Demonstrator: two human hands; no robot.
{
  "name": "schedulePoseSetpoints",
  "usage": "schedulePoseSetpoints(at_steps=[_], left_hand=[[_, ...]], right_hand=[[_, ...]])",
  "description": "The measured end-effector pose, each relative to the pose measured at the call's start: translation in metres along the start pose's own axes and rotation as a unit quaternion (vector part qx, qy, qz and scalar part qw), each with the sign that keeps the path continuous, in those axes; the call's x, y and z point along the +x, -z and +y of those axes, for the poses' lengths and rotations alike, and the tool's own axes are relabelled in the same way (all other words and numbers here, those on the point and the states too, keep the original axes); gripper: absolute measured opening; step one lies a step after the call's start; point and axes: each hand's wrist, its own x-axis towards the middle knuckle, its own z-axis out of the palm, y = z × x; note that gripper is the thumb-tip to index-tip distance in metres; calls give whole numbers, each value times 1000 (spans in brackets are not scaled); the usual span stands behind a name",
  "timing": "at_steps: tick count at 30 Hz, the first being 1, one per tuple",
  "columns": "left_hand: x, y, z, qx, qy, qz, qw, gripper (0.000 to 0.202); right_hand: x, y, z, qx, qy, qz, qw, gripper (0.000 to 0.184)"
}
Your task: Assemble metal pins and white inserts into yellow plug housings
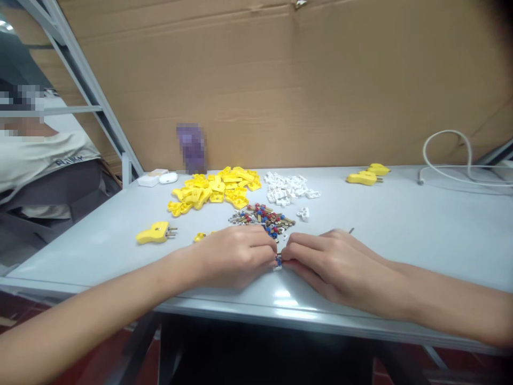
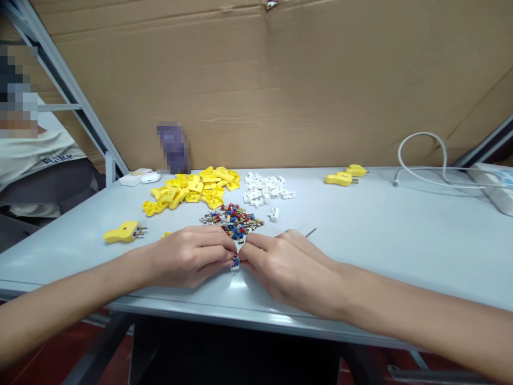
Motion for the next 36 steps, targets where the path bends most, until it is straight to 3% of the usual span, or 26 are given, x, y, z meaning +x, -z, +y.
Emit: schedulePoseSetpoints(at_steps=[7,12,19,24,32,36], left_hand=[[-2,-3,-1,-5,-1,22,1000,25],[-2,-4,-2,-13,-11,21,1000,24],[-3,-7,-5,-10,-13,22,1000,20],[-5,-10,-5,-9,3,15,1000,21],[-7,-7,-9,-89,72,-23,993,21],[-8,-6,-10,-87,69,-31,993,20]], right_hand=[[5,8,0,-165,71,-75,981,22],[9,13,8,-59,114,-101,986,15],[5,7,9,96,26,-123,987,21],[5,5,10,96,38,-105,989,26],[11,6,14,26,115,-95,988,24],[9,8,12,-6,136,-81,987,29]])
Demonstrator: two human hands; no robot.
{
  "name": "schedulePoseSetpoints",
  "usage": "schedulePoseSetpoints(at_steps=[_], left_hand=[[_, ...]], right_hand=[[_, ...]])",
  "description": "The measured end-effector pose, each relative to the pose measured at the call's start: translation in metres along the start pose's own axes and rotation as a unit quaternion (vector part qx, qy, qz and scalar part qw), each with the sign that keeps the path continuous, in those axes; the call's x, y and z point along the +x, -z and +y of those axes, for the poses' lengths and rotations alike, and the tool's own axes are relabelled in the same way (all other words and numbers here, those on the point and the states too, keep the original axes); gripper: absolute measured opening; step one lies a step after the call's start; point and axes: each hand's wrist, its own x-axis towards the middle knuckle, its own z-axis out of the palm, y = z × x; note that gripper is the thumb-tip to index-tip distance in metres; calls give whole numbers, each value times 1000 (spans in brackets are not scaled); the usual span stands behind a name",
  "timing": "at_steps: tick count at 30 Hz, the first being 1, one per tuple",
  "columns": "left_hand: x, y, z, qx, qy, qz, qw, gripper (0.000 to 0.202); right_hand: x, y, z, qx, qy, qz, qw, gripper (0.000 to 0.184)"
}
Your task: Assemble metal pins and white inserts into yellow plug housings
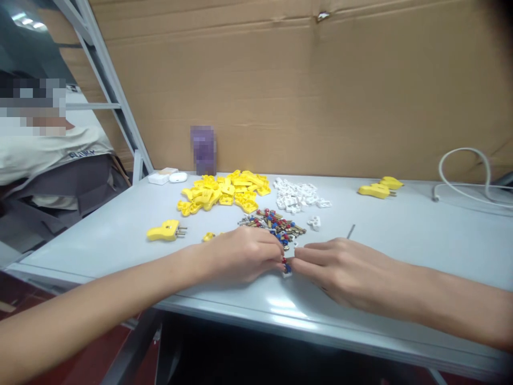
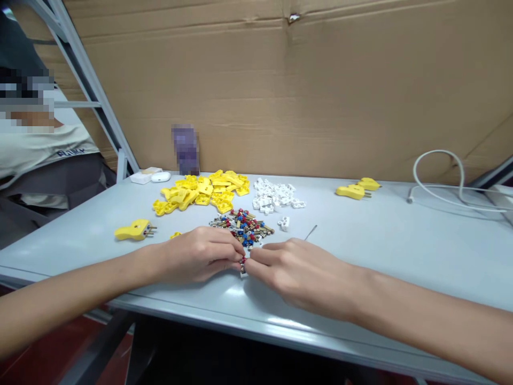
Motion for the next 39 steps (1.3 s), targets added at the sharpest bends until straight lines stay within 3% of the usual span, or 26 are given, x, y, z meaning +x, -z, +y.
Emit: schedulePoseSetpoints(at_steps=[9,17,22,34,39], left_hand=[[2,5,1,-43,28,-3,999,17],[2,4,3,-31,47,-6,998,15],[3,4,5,-17,53,4,998,15],[3,-3,13,38,77,27,996,38],[5,-6,14,44,82,23,995,30]], right_hand=[[-8,-6,6,53,-90,0,995,20],[-11,-5,6,68,-91,34,993,27],[-9,-2,3,110,-115,14,987,26],[-11,-5,3,154,-126,40,979,29],[-11,-3,1,144,-130,31,981,28]])
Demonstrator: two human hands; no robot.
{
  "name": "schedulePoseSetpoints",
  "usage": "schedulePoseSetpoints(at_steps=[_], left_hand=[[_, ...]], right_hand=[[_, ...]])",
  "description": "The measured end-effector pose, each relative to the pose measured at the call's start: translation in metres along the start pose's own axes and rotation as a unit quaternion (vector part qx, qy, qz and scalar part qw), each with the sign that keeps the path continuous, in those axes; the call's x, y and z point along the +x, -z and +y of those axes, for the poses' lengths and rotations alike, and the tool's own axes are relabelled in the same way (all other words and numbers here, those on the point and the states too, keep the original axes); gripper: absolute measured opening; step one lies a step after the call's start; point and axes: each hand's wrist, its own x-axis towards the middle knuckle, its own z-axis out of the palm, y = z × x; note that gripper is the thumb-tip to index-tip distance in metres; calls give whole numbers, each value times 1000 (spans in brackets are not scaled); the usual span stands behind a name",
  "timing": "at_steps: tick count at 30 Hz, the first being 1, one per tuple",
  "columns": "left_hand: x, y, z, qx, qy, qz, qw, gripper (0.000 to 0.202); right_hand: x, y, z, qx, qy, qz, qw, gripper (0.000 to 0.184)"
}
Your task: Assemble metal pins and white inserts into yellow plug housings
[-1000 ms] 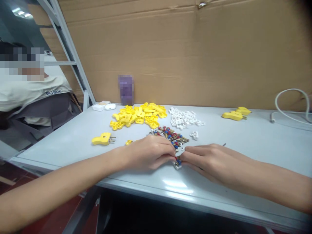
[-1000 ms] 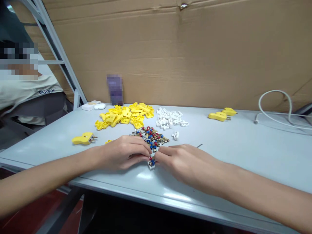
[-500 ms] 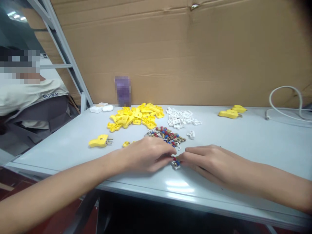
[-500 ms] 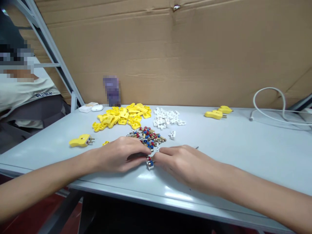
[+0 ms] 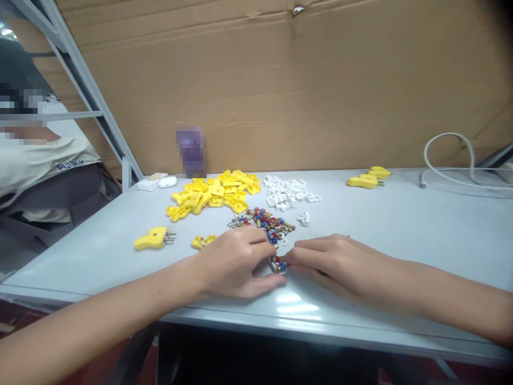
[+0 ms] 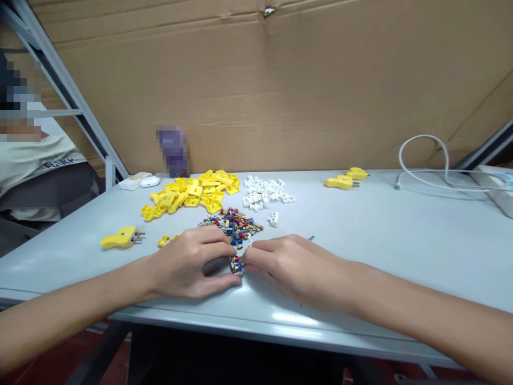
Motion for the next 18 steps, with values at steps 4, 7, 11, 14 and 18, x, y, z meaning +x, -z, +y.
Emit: schedulePoseSetpoints(at_steps=[4,7,11,14,18], left_hand=[[0,1,1,-25,-4,5,1000,27],[-1,2,1,-38,-7,7,999,24],[-1,2,0,-47,-6,0,999,22],[-1,2,1,-52,1,5,999,22],[-1,2,2,-58,4,8,998,21]], right_hand=[[-1,0,-1,-15,7,3,1000,27],[-2,0,-2,-37,14,16,999,28],[-2,0,-6,-82,24,65,994,35],[-2,-1,-7,-75,19,57,995,37],[-2,-2,-7,-60,29,50,997,34]])
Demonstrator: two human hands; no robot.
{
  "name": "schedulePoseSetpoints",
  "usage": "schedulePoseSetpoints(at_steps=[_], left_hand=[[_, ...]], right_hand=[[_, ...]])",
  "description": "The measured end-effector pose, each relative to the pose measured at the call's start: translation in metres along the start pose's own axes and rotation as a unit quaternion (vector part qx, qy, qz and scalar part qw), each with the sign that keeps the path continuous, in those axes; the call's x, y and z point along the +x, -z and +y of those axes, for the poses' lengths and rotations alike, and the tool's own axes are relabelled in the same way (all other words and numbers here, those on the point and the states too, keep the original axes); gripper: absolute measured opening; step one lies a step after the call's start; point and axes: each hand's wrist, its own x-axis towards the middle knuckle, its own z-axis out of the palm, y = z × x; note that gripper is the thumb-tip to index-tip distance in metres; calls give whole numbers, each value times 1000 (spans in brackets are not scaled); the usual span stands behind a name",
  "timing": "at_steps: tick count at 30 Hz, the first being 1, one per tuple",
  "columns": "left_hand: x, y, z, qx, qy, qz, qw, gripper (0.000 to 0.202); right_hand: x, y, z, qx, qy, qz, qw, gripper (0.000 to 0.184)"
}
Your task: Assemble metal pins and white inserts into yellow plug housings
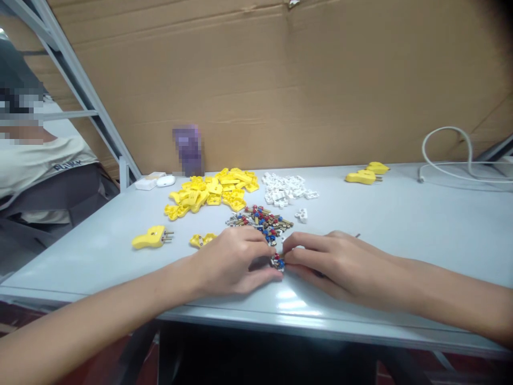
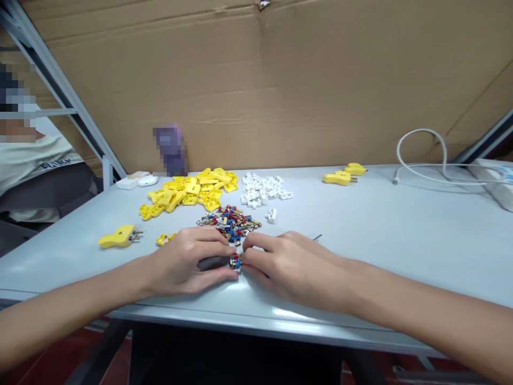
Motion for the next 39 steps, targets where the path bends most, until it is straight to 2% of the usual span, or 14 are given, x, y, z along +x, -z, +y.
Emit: schedulePoseSetpoints(at_steps=[4,12,18,25,33,39], left_hand=[[0,0,0,1,-14,6,1000,20],[-1,0,1,7,-31,14,999,18],[-1,0,0,6,-31,6,999,19],[-2,-1,-1,40,-64,12,997,22],[-1,-1,-1,34,-67,10,997,21],[-1,-2,-2,20,-42,29,999,26]], right_hand=[[0,-1,1,13,2,9,1000,31],[5,4,1,183,-33,21,982,24],[11,11,1,226,-67,9,972,24],[4,2,0,169,-37,21,985,26],[2,7,1,12,3,24,1000,22],[2,7,3,26,-2,-12,1000,19]])
